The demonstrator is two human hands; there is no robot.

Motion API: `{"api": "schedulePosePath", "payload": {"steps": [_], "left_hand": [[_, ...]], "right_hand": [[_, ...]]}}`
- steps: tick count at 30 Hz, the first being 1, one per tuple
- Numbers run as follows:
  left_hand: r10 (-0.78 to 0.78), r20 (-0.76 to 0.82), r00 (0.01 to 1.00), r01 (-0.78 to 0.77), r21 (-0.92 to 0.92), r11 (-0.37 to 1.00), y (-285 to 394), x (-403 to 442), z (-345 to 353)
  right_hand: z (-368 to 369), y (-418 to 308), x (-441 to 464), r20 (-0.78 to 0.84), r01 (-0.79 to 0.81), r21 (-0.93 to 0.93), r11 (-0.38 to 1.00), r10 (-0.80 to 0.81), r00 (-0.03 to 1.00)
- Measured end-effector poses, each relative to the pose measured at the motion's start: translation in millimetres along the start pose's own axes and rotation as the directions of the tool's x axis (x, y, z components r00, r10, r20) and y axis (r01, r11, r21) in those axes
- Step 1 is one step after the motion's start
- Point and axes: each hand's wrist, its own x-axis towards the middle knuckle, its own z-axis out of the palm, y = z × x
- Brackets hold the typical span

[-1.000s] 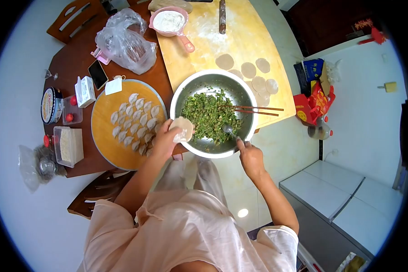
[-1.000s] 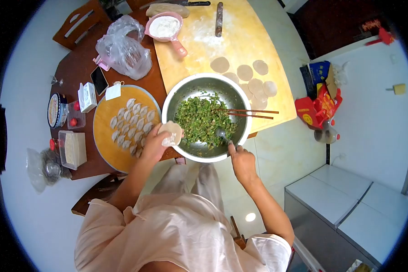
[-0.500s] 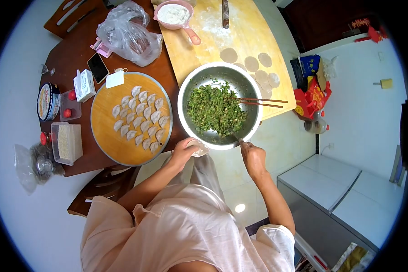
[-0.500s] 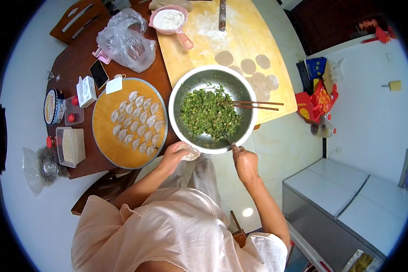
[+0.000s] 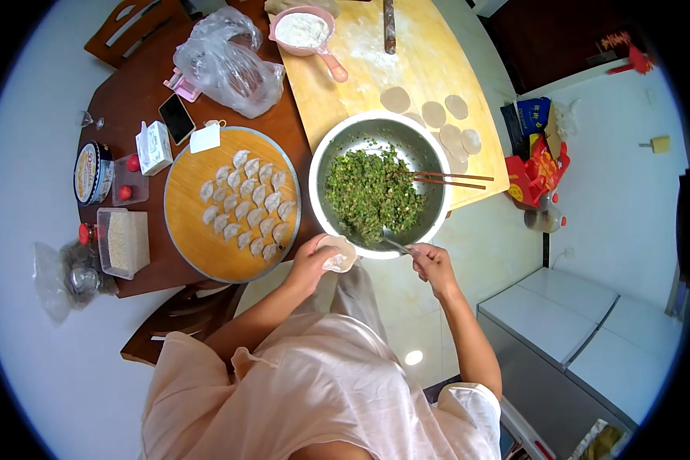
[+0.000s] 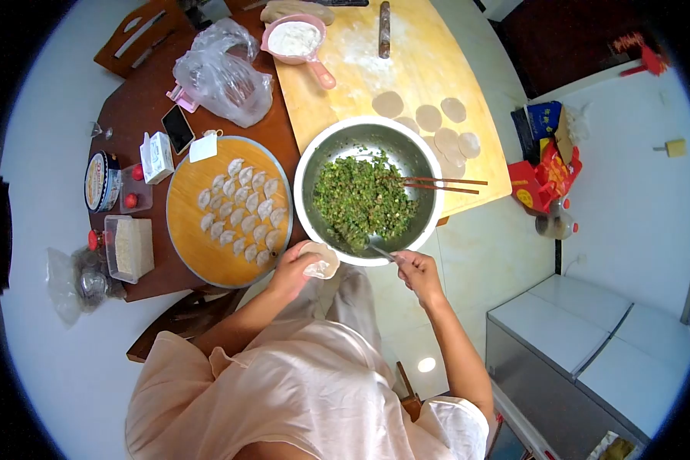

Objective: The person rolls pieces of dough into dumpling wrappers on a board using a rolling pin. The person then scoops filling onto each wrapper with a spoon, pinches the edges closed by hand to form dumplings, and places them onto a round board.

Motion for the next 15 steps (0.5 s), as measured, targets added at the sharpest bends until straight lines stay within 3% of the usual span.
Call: {"api": "schedulePosePath", "payload": {"steps": [1,13,15], "left_hand": [[0.022,-0.020,1.000,-0.022,-0.030,0.999,2.0,1.0,-2.4],[0.196,-0.145,0.970,-0.215,-0.131,0.968,33.9,28.6,21.0],[0.208,-0.175,0.962,-0.234,-0.145,0.961,34.1,34.8,26.2]], "right_hand": [[0.3,-7.5,-1.6,-0.004,-0.098,0.095,0.991,0.099,0.995],[-4.1,-2.5,6.5,-0.176,0.029,0.030,0.999,-0.023,0.984],[-5.9,-2.8,5.0,-0.172,0.009,0.100,0.995,0.008,0.985]]}}
